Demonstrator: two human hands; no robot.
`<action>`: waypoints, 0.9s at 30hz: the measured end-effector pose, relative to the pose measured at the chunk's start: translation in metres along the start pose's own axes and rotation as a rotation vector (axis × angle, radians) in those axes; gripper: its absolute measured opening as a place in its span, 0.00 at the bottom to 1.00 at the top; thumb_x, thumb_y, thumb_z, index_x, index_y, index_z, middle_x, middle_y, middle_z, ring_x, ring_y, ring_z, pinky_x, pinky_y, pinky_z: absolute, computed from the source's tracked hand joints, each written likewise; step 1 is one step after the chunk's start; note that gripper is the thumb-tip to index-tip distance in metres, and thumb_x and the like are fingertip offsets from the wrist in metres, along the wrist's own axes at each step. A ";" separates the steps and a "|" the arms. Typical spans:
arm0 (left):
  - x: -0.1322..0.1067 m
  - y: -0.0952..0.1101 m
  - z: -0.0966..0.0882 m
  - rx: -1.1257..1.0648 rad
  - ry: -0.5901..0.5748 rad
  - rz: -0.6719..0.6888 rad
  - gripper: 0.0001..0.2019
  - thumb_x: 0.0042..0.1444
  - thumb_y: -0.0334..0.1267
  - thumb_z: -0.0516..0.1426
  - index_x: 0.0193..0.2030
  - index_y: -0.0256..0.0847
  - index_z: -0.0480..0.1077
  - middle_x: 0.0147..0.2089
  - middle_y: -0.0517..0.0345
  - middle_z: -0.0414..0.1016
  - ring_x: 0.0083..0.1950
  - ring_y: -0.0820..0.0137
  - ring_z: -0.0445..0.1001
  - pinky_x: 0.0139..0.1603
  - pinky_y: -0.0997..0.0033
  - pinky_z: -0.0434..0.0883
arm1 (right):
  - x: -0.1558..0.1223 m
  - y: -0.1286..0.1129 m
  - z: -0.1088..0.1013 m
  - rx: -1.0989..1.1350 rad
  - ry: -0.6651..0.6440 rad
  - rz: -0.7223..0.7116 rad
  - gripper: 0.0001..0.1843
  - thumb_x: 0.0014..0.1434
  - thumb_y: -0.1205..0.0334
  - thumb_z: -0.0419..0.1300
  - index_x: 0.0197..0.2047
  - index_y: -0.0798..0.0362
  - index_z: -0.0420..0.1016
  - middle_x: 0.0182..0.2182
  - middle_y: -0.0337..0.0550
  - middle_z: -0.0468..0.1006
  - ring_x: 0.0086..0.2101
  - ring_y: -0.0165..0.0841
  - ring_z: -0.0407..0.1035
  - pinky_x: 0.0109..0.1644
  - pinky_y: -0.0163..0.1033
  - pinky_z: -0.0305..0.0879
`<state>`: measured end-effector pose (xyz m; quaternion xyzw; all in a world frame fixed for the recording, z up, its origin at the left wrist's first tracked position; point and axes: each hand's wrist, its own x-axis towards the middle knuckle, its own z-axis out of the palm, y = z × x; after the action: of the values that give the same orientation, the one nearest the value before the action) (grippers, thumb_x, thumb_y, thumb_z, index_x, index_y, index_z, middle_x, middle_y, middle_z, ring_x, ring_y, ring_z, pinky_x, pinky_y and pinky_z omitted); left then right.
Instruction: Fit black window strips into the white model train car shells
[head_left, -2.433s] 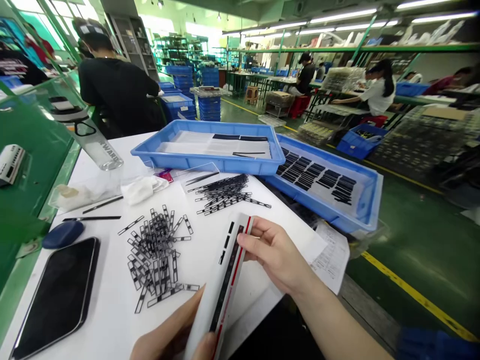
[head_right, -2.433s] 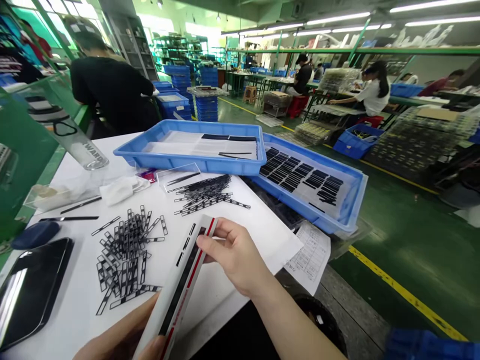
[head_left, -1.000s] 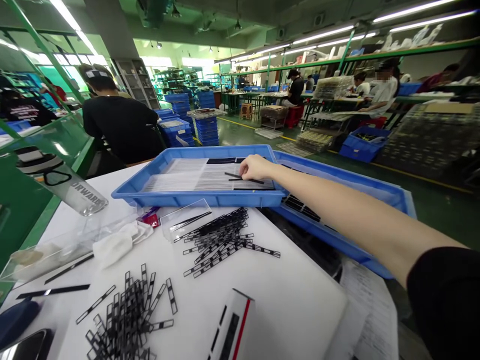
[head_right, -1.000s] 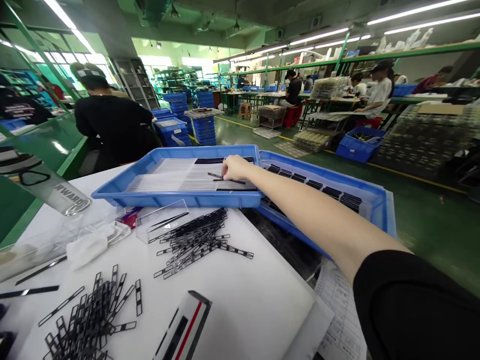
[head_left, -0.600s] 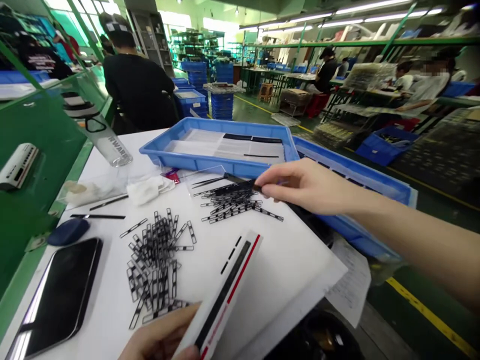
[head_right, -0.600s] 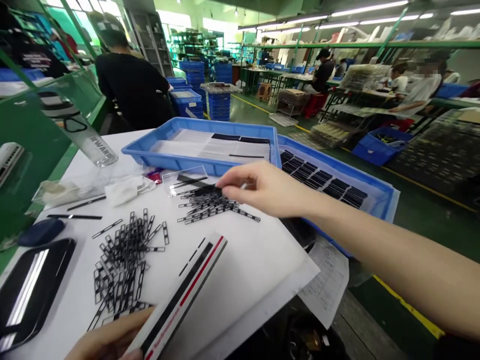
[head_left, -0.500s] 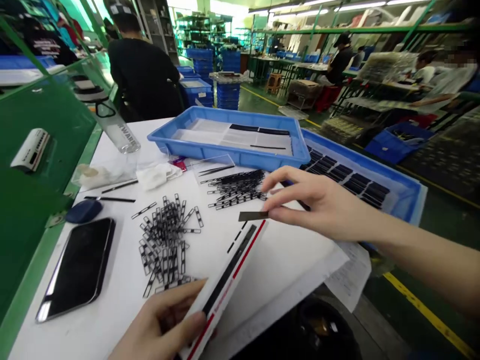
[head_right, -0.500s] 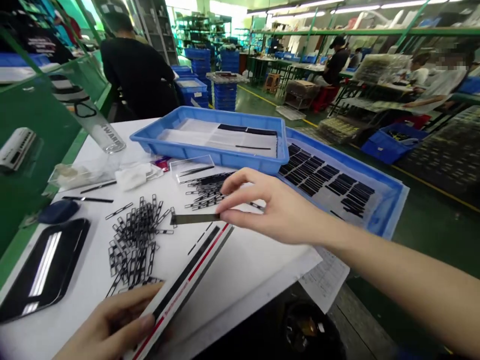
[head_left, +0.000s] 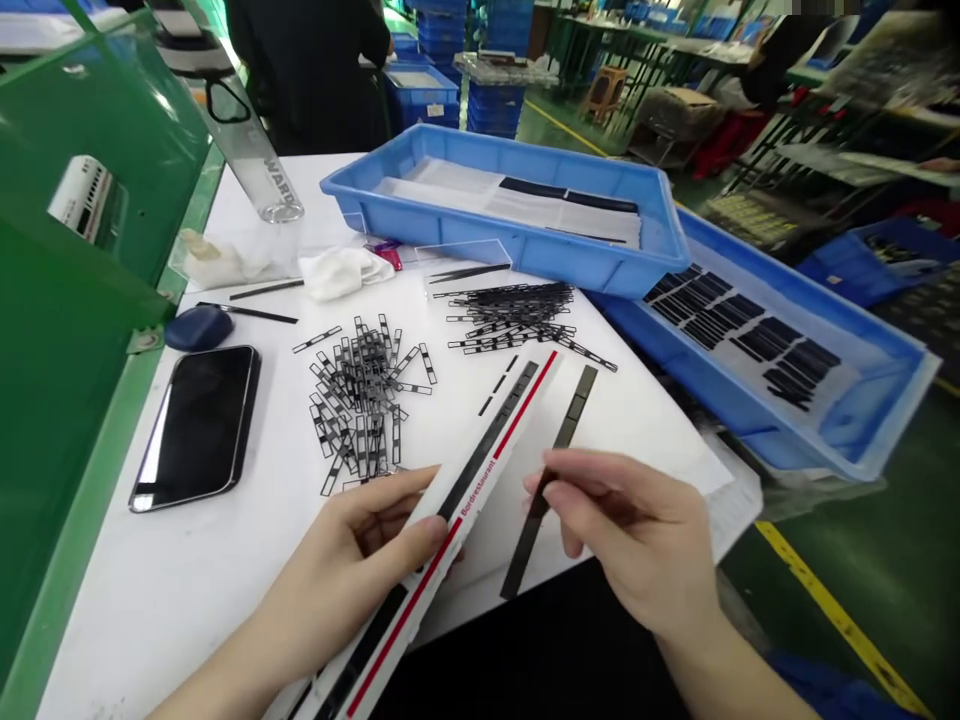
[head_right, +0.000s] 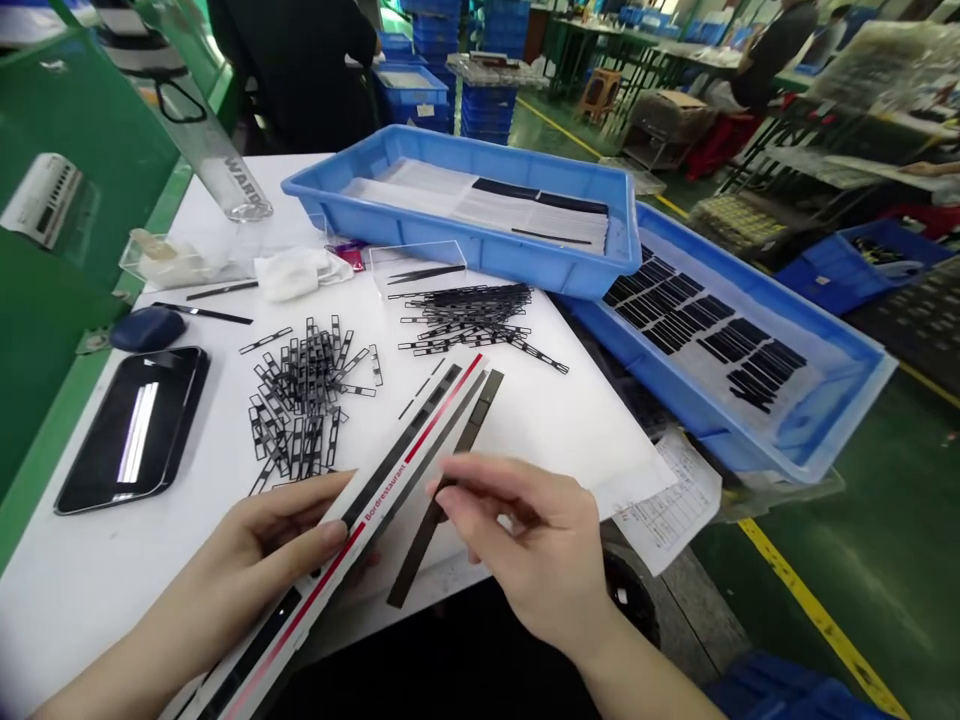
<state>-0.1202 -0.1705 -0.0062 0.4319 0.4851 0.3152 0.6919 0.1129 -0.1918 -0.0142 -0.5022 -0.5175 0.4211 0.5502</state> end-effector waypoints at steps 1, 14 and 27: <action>0.000 0.000 0.000 -0.002 -0.021 0.005 0.21 0.59 0.41 0.71 0.60 0.50 0.83 0.51 0.57 0.89 0.52 0.55 0.86 0.59 0.64 0.81 | -0.002 0.000 0.005 0.047 0.049 0.064 0.16 0.62 0.68 0.72 0.50 0.39 0.84 0.32 0.33 0.88 0.18 0.28 0.72 0.19 0.32 0.72; 0.003 -0.010 -0.002 0.085 -0.033 0.101 0.23 0.60 0.37 0.71 0.61 0.57 0.81 0.54 0.64 0.88 0.55 0.58 0.86 0.58 0.73 0.80 | 0.000 -0.008 0.025 0.207 0.111 0.230 0.44 0.60 0.67 0.74 0.73 0.38 0.60 0.31 0.33 0.87 0.27 0.35 0.83 0.20 0.31 0.75; -0.003 -0.013 0.001 -0.051 -0.144 0.147 0.24 0.68 0.34 0.65 0.70 0.47 0.73 0.66 0.53 0.81 0.69 0.59 0.77 0.67 0.70 0.76 | 0.017 -0.004 0.018 0.091 -0.050 0.007 0.16 0.64 0.72 0.70 0.46 0.39 0.88 0.39 0.35 0.88 0.31 0.30 0.82 0.35 0.34 0.84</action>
<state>-0.1202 -0.1793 -0.0166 0.4700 0.3928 0.3458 0.7108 0.0965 -0.1733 -0.0088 -0.4679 -0.5095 0.4585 0.5578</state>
